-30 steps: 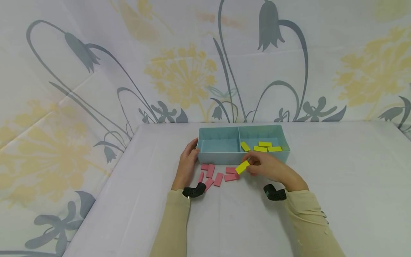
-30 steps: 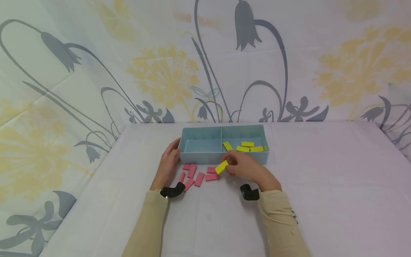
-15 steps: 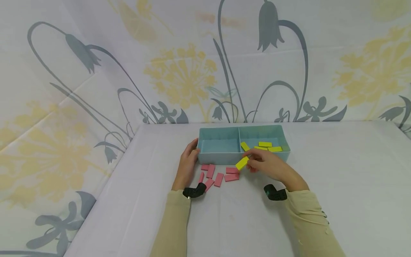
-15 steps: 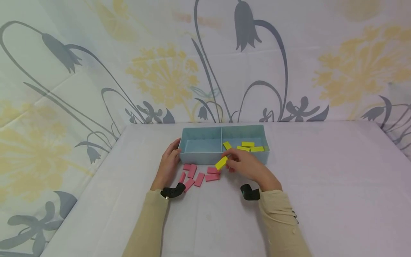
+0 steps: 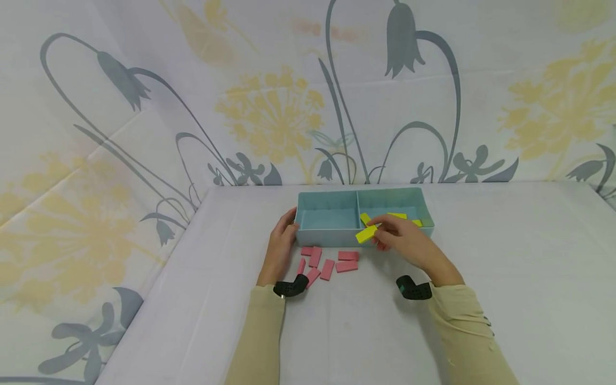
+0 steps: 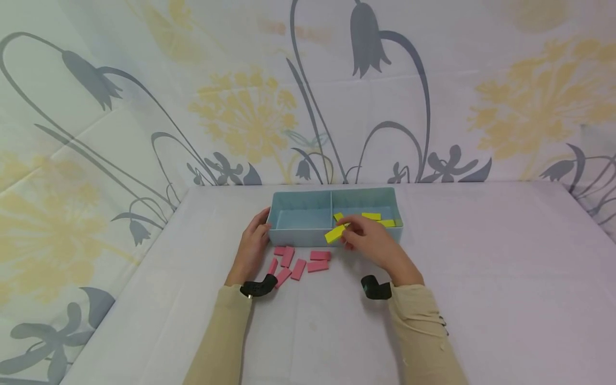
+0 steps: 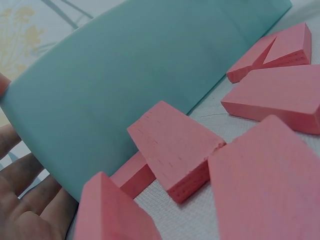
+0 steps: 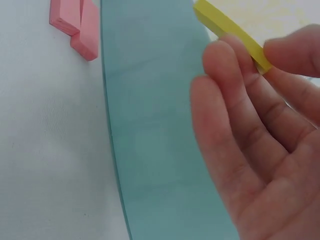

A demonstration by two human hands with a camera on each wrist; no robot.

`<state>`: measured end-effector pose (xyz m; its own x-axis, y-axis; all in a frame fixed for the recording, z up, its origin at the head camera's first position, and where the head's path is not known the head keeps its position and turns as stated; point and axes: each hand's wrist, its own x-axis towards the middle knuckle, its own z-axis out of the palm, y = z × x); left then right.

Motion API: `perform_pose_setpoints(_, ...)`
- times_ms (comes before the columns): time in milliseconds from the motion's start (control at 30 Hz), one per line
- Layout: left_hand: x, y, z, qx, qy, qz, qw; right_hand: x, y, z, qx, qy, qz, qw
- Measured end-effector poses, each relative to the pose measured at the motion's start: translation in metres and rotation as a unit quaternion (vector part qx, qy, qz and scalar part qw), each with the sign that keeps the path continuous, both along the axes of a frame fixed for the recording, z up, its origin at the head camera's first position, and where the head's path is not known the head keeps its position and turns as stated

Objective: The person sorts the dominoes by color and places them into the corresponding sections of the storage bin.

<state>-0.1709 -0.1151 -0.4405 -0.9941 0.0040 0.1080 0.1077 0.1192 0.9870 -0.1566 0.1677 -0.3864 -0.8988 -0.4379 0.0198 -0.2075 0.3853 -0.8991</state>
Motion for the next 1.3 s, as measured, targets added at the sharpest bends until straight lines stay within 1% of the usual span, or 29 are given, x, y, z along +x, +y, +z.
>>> perform_pose_setpoints(167, 0.001, -0.001, 0.001, 0.004, -0.008, -0.006, 0.9999, 0.0, 0.001, 0.001, -0.007, 0.01, -0.032, 0.9994)
perform_pose_setpoints(233, -0.003, -0.002, -0.006, 0.002, -0.001, -0.002, 1.0, 0.0, 0.002, 0.001, -0.008, 0.012, -0.048, 0.9987)
perform_pose_setpoints(367, -0.004, -0.002, -0.007, -0.003, 0.009, 0.002, 1.0, -0.001, 0.002, 0.001, -0.015, 0.019, -0.074, 0.997)
perform_pose_setpoints(500, -0.002, -0.002, -0.003, 0.005, 0.001, -0.004, 1.0, -0.001, 0.003, -0.001, -0.035, 0.009, -0.095, 0.9948)
perform_pose_setpoints(633, 0.003, -0.001, 0.006, 0.011, -0.013, -0.01, 0.9998, -0.001, 0.003, -0.003, -0.036, -0.002, -0.124, 0.9916)
perform_pose_setpoints(800, 0.008, 0.002, 0.015, 0.004, -0.005, -0.012, 0.9999, -0.002, 0.004, -0.006, -0.043, -0.02, -0.158, 0.9863)
perform_pose_setpoints(933, 0.008, 0.002, 0.016, 0.006, -0.006, -0.01, 0.9999, -0.003, 0.004, -0.008, -0.055, -0.036, -0.175, 0.9823)
perform_pose_setpoints(1067, 0.008, 0.002, 0.014, 0.011, -0.009, -0.014, 0.9998, -0.003, 0.003, -0.01, -0.064, -0.045, -0.189, 0.9789)
perform_pose_setpoints(1300, 0.006, 0.001, 0.013, 0.008, -0.011, -0.013, 0.9998, -0.005, 0.003, -0.015, -0.075, -0.05, -0.199, 0.9759)
